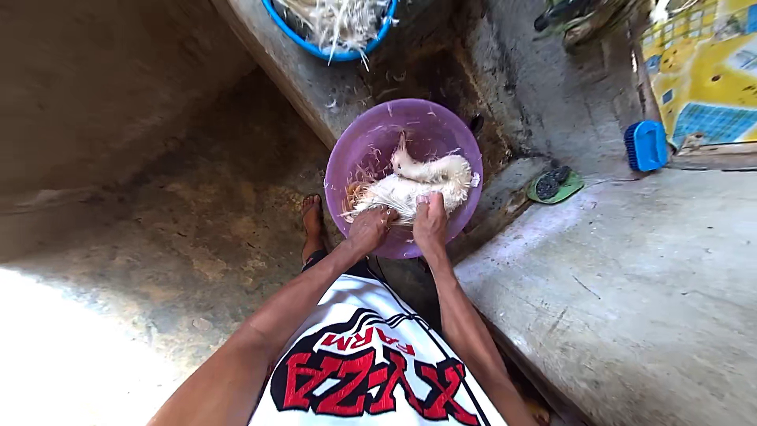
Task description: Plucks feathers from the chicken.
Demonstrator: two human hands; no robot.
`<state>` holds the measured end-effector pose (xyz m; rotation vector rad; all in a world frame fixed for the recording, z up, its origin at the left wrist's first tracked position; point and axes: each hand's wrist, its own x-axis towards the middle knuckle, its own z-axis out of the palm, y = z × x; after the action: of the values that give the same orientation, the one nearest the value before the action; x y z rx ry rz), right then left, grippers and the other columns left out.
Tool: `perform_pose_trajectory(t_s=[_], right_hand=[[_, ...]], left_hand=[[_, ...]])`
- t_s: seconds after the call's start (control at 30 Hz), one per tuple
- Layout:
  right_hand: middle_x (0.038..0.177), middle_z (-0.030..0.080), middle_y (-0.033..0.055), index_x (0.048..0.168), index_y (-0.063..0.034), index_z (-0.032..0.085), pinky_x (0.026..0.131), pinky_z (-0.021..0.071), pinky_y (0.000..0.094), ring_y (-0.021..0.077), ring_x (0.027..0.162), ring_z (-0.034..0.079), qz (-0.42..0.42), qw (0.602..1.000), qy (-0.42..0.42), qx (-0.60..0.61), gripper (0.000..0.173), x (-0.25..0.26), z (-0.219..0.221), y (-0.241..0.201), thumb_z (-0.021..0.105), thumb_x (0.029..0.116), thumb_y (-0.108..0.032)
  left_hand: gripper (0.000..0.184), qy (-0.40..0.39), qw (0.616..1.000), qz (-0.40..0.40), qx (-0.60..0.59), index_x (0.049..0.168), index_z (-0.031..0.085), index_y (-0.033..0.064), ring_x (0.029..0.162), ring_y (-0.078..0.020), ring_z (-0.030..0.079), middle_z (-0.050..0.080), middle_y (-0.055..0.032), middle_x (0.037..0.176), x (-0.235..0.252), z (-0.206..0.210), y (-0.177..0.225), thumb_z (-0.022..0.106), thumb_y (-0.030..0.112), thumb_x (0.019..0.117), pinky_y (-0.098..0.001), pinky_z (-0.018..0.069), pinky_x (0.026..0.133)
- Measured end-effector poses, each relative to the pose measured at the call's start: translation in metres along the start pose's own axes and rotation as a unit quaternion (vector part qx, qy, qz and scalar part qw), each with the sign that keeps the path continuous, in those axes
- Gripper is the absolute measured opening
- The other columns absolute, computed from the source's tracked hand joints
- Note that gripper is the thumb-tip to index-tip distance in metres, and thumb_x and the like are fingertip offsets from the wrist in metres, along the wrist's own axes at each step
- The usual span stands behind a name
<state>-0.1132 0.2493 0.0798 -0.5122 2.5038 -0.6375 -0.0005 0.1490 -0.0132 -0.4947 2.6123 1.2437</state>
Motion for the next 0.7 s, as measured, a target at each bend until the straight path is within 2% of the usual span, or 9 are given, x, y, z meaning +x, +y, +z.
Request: perform_pose_trajectory(t_s=[0.03,0.13,0.2,0.3,0.33,0.4,0.5,0.6,0.7], right_hand=[[0.107,0.067,0.0193,0.132,-0.0041,0.051,0.077,0.0576,0.0538,0.0330,0.091,0.069,0.018,0.999,-0.008,0.036,0.035,-0.007,-0.001,0.007,0.041,0.1109,-0.030],[0.095,0.066,0.0171,0.127,-0.0052,0.055,0.061,0.0550,0.0507,0.0297,0.072,0.065,0.043,0.997,-0.005,0.061,0.034,0.003,0.008,0.024,0.041,0.1097,-0.032],[0.102,0.069,0.0198,0.135,-0.0040,0.050,0.075,0.0591,0.0562,0.0346,0.088,0.071,0.034,0.999,-0.031,-0.011,0.038,-0.012,0.011,0.004,0.041,0.1106,-0.031],[0.094,0.069,0.0179,0.126,0.0005,0.056,0.073,0.0605,0.0530,0.0315,0.084,0.071,-0.078,0.997,-0.020,0.001,0.031,-0.032,0.035,-0.034,0.048,0.1068,-0.023],[0.100,0.069,0.0194,0.127,0.0024,0.057,0.079,0.0597,0.0531,0.0319,0.090,0.071,-0.073,0.996,-0.025,0.034,0.032,-0.041,0.036,-0.035,0.050,0.1063,-0.021],[0.108,0.068,0.0177,0.132,0.0006,0.054,0.081,0.0600,0.0469,0.0259,0.093,0.070,-0.025,0.993,-0.030,0.115,0.035,-0.041,0.022,-0.021,0.045,0.1087,-0.024],[0.103,0.067,0.0140,0.138,-0.0106,0.050,0.059,0.0577,0.0461,0.0254,0.072,0.066,0.045,0.990,-0.007,0.130,0.042,-0.029,-0.016,0.010,0.040,0.1103,-0.040],[0.112,0.068,0.0159,0.142,-0.0083,0.049,0.076,0.0599,0.0504,0.0269,0.089,0.070,0.053,0.995,0.060,0.059,0.045,-0.001,-0.033,0.036,0.043,0.1092,-0.038],[0.137,0.061,0.0201,0.143,-0.0005,0.051,0.108,0.0498,0.0464,0.0276,0.127,0.060,0.026,0.998,0.054,-0.004,0.049,0.031,-0.040,0.041,0.060,0.1011,-0.024]], left_hand=[[0.031,-0.018,1.000,-0.002,0.003,0.127,0.066,0.0151,0.114,-0.0358,0.066,0.067,-0.0150,0.123,-0.006,0.006,-0.003,0.063,0.015,0.0960,-0.0568,0.0546,0.092],[0.032,-0.021,0.999,-0.001,0.023,0.127,0.066,0.0163,0.109,-0.0360,0.067,0.067,-0.0144,0.121,-0.014,0.008,-0.004,0.064,0.017,0.0951,-0.0570,0.0560,0.087],[0.033,-0.051,0.998,-0.032,0.006,0.130,0.065,0.0143,0.110,-0.0378,0.067,0.067,-0.0169,0.123,-0.018,-0.001,0.012,0.061,0.020,0.0976,-0.0596,0.0556,0.087],[0.037,-0.017,0.994,-0.073,-0.078,0.129,0.065,-0.0023,0.120,-0.0430,0.061,0.065,-0.0265,0.127,-0.002,-0.030,0.021,0.059,0.020,0.1008,-0.0598,0.0450,0.104],[0.038,-0.029,0.993,-0.074,-0.092,0.130,0.064,-0.0040,0.124,-0.0440,0.058,0.064,-0.0277,0.130,-0.002,-0.031,0.022,0.058,0.021,0.1016,-0.0602,0.0425,0.107],[0.037,-0.057,0.995,-0.051,-0.063,0.132,0.064,0.0013,0.121,-0.0440,0.061,0.064,-0.0243,0.131,0.005,-0.030,0.022,0.060,0.020,0.0999,-0.0641,0.0472,0.100],[0.036,-0.048,0.999,-0.001,-0.008,0.134,0.064,0.0149,0.117,-0.0352,0.066,0.065,-0.0131,0.134,0.018,-0.017,0.010,0.058,0.022,0.0996,-0.0595,0.0541,0.094],[0.034,-0.042,0.999,0.025,0.010,0.132,0.065,0.0143,0.119,-0.0342,0.064,0.064,-0.0129,0.133,0.017,-0.005,0.004,0.058,0.019,0.0991,-0.0565,0.0530,0.097],[0.033,-0.051,0.998,0.022,0.017,0.132,0.065,0.0118,0.120,-0.0354,0.063,0.063,-0.0156,0.133,0.014,-0.008,0.009,0.054,0.017,0.1012,-0.0559,0.0514,0.098]])
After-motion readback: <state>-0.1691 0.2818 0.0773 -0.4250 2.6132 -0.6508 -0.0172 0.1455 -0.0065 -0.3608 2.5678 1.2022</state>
